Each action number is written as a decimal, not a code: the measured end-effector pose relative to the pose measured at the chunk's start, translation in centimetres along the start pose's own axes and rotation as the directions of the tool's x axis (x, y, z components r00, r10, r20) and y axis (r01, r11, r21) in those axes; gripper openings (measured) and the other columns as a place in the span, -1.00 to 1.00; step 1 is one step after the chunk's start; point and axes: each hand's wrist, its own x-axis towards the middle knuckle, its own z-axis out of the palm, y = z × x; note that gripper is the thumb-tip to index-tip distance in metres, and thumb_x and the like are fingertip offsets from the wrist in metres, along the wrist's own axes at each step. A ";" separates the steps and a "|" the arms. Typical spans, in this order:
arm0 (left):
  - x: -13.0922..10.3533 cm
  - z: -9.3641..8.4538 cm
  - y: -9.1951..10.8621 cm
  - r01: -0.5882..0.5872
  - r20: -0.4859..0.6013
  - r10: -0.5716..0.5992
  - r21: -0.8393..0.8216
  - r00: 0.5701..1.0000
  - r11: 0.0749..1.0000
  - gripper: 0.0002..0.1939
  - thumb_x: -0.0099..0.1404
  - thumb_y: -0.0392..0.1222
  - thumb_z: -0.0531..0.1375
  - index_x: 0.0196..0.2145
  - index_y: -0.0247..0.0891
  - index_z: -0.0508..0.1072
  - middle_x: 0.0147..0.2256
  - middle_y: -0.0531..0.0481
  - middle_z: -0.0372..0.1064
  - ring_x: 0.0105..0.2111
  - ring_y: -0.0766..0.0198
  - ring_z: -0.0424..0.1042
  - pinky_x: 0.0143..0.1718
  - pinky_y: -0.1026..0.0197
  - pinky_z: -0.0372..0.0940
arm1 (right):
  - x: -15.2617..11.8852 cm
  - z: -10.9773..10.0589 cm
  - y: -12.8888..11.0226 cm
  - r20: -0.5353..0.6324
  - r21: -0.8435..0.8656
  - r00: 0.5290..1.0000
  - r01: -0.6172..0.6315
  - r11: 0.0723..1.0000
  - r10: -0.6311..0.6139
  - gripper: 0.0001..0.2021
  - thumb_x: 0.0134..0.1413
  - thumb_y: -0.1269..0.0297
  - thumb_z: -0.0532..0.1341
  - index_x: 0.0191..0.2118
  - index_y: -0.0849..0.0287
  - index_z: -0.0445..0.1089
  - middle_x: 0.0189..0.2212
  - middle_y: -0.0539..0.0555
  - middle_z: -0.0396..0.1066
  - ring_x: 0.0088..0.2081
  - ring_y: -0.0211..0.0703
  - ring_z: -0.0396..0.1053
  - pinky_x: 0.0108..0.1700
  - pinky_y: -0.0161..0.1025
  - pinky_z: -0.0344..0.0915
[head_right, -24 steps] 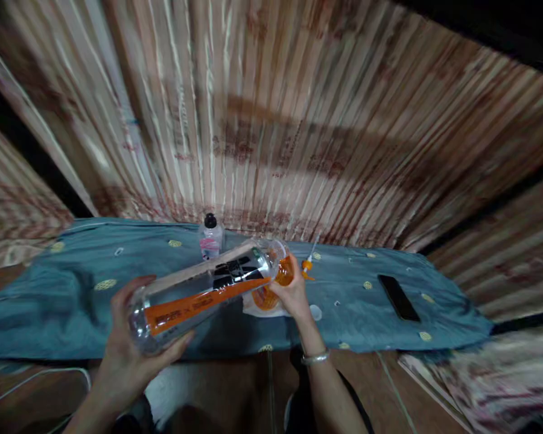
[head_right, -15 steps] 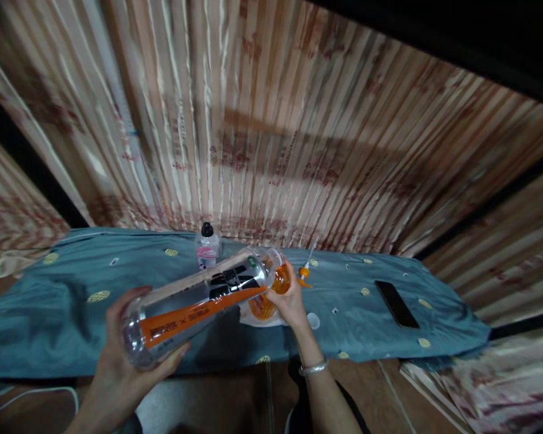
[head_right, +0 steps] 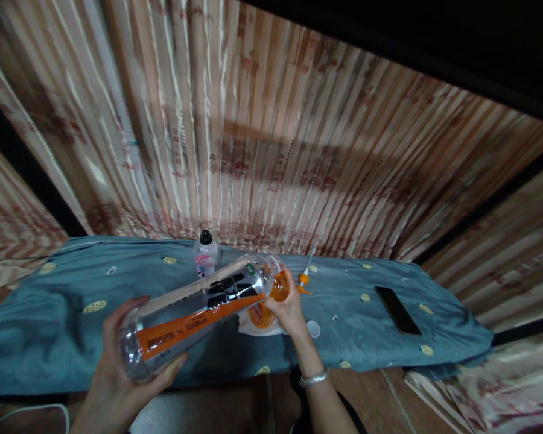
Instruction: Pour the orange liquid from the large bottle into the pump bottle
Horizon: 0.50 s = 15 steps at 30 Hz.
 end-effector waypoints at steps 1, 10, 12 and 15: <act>0.0 0.0 -0.1 -0.002 -0.001 0.002 0.005 1.000 1.000 -0.25 0.07 -0.01 0.40 0.18 -0.02 0.24 -0.04 0.02 0.47 -0.10 0.02 0.60 0.08 -0.18 0.50 | 0.0 0.0 0.0 -0.011 -0.005 1.000 -0.005 1.000 0.005 -0.18 -0.32 0.26 0.54 0.20 0.10 0.41 0.05 0.14 0.62 0.10 0.20 0.57 0.26 0.10 0.42; 0.1 0.0 -0.9 -0.010 -0.004 0.010 0.001 1.000 1.000 -0.24 0.08 -0.01 0.41 0.19 0.03 0.23 -0.04 0.04 0.51 -0.10 0.02 0.62 0.04 -0.14 0.52 | 0.0 0.2 0.2 -0.026 -0.019 1.000 0.010 1.000 -0.010 -0.17 -0.30 0.21 0.53 0.22 0.08 0.40 0.05 0.13 0.62 0.07 0.17 0.59 0.19 0.07 0.48; 0.1 0.0 -0.9 -0.028 -0.005 0.028 0.008 1.000 1.000 -0.25 0.09 0.01 0.41 0.19 0.01 0.23 -0.04 0.02 0.51 -0.11 0.00 0.63 0.03 -0.14 0.53 | -0.1 0.2 0.0 -0.029 -0.008 1.000 0.000 1.000 0.000 -0.16 -0.32 0.22 0.53 0.22 0.09 0.40 0.05 0.13 0.62 0.07 0.17 0.59 0.21 0.06 0.47; 0.1 -0.1 -0.7 -0.031 0.005 0.031 0.033 1.000 0.999 -0.24 0.11 0.06 0.39 0.21 -0.01 0.22 -0.03 0.00 0.51 -0.09 0.00 0.62 0.04 -0.16 0.52 | -0.1 0.3 -0.4 -0.011 0.009 1.000 -0.016 1.000 0.016 -0.16 -0.32 0.24 0.55 0.22 0.10 0.39 0.05 0.14 0.62 0.08 0.16 0.59 0.22 0.06 0.46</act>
